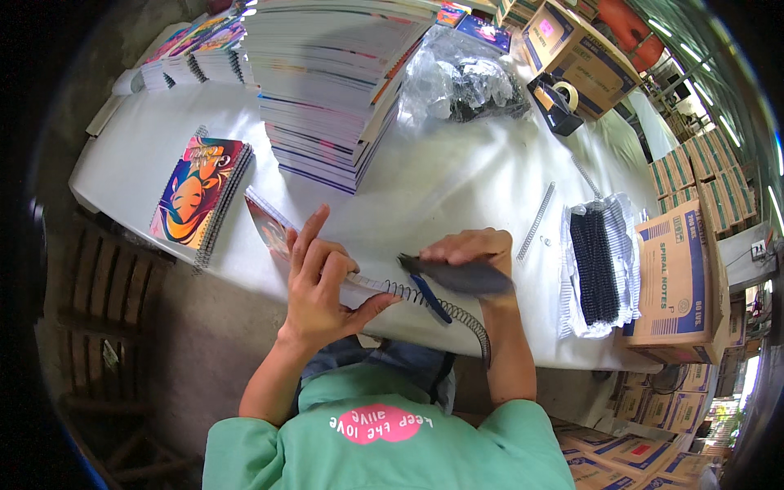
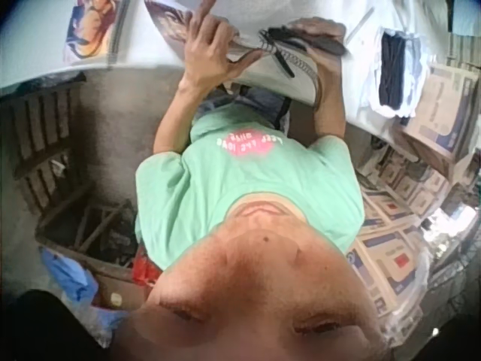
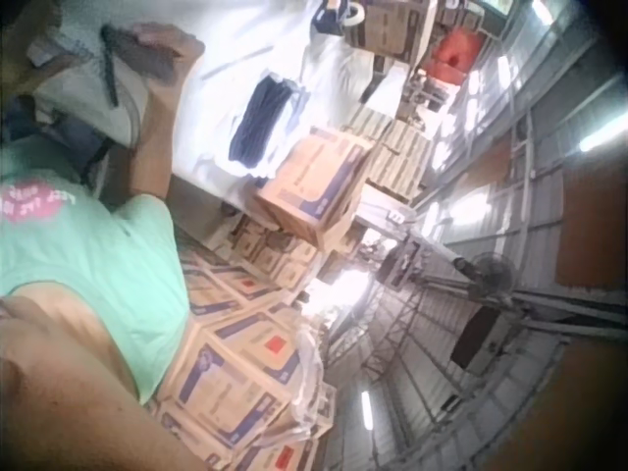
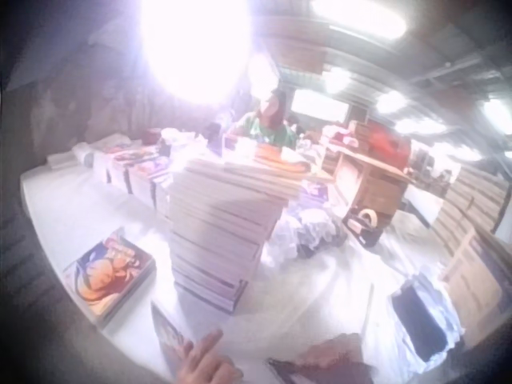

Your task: The person assembles spiral notebooks by inserting a wire coil into the pre-punched holes of the pages and covers and then trimming the excess wire with shears.

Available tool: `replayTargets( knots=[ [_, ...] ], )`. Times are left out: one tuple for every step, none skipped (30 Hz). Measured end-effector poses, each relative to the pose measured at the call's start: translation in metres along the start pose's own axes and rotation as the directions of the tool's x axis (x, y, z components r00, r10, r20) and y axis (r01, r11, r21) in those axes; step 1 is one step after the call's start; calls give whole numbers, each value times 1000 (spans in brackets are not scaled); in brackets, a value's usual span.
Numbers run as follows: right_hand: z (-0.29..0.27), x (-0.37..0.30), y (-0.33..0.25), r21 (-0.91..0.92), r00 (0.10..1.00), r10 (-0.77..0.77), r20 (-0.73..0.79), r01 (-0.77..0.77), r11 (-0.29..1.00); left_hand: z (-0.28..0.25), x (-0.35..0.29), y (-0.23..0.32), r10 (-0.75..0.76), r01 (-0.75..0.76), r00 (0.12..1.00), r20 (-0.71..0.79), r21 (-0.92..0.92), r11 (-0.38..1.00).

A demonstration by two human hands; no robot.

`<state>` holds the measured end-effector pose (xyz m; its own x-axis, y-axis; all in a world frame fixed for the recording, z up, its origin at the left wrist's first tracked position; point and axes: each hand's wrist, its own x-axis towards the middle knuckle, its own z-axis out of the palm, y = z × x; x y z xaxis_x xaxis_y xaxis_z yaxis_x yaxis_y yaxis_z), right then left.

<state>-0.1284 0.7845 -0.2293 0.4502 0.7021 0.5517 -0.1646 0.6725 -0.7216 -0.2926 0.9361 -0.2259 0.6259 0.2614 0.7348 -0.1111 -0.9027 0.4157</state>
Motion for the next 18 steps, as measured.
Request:
replayTargets(
  knots=[
    [4,3,-7,-207,986,111,120,-85,975,0,-2,1,0,0,1000,1,10,1000],
    [9,6,-7,-407,957,224,183,-134,904,-1,-5,2,-15,15,1000,7,11,1000],
    [10,13,-12,-625,940,319,120,-178,760,-3,-6,4,-21,21,1000,6,9,1000],
    [9,18,-17,-799,919,394,34,-212,563,-4,-6,4,-27,27,1000,5,7,1000],
    [-8,8,-15,-754,934,355,47,-200,626,-5,-5,5,-22,22,1000,-4,-18,1000],
    [-10,11,-10,-701,945,321,62,-187,688,-3,-6,4,-26,25,1000,-14,-35,999],
    [-5,7,-14,-641,947,291,135,-141,755,-1,-7,3,-29,27,999,-23,-54,998],
    [-1,10,-18,-573,941,257,220,-89,815,-1,-7,0,-52,50,999,-17,-92,995],
    [19,24,-22,-483,923,225,311,-51,874,-3,-10,-2,-80,81,997,7,-121,989],
    [18,27,-26,-729,904,345,254,-55,682,-5,-7,-2,-85,88,996,23,-173,981],
    [14,25,-15,-768,943,330,45,-179,615,-5,-6,0,-84,82,996,0,-193,978],
    [12,31,-2,-780,941,306,-144,-298,550,-2,-6,1,-95,84,995,-42,-204,975],
    [20,23,-17,-564,955,244,-168,-296,771,1,-5,0,-106,86,991,-83,-214,973],
    [25,26,-18,-399,981,189,41,-157,903,2,-2,-3,-98,79,992,-80,-213,974],
    [28,31,-17,-167,959,121,256,-79,983,2,-3,-5,-92,78,994,-55,-210,975],
    [32,39,-23,-332,904,184,385,-51,942,1,-5,-6,-85,77,996,-29,-207,975],
    [33,39,-16,-633,931,342,128,-189,751,0,-6,-4,-83,74,995,-56,-152,986],
    [31,42,-9,-827,906,392,-158,-338,449,0,-4,-4,-91,78,993,-78,-157,985]
  ],
)
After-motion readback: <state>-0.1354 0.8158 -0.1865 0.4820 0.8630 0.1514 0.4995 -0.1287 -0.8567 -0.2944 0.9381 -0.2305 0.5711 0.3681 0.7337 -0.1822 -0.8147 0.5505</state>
